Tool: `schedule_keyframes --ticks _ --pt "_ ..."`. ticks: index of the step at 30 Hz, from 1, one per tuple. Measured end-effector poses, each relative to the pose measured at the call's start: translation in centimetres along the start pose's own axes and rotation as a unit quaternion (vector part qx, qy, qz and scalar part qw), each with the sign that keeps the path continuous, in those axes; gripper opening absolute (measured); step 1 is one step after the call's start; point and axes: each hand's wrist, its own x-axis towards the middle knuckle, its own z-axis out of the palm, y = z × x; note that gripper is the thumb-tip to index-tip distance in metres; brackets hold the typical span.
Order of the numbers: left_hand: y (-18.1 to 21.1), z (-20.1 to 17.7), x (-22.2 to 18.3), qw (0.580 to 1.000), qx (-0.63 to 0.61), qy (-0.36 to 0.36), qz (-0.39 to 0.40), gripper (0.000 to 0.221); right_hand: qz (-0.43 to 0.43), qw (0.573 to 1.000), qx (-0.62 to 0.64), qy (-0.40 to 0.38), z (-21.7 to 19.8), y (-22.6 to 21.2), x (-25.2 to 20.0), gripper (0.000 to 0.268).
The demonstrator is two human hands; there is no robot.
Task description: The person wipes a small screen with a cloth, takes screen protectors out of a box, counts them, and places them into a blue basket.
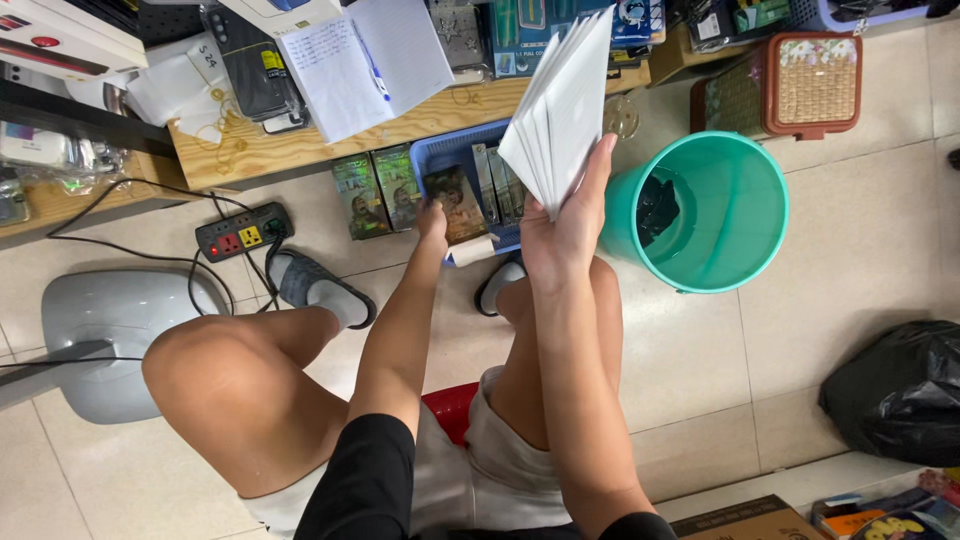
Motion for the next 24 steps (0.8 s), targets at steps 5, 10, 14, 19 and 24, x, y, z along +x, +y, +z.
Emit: schedule_keyframes --ticks 5,10,14,19,24 --pt "4.5 0.2 0.3 0.998 0.051 -0.021 0.004 0.057 0.005 1.000 -0.013 -0.008 0.4 1.0 0.7 0.040" --pt "9.3 -3.5 -3.4 0.983 0.120 0.023 0.137 0.048 0.004 0.999 -0.019 -0.045 0.8 1.7 0.2 0.039" --pt "13.7 -8.2 -6.2 0.985 -0.006 -0.061 0.163 0.041 -0.067 0.992 -0.053 -0.092 -0.1 2.7 0.5 0.041" --pt "30.0 -17.8 -20.6 0.986 -0.040 -0.130 0.102 0.046 -0.090 0.971 -0.199 -0.100 -1.0 3.4 1.5 0.047" --pt "32.0 -25.7 -28.4 0.886 -0.104 -0.396 0.218 0.081 -0.245 0.796 -0.439 -0.336 -3.0 5.1 3.2 0.026"
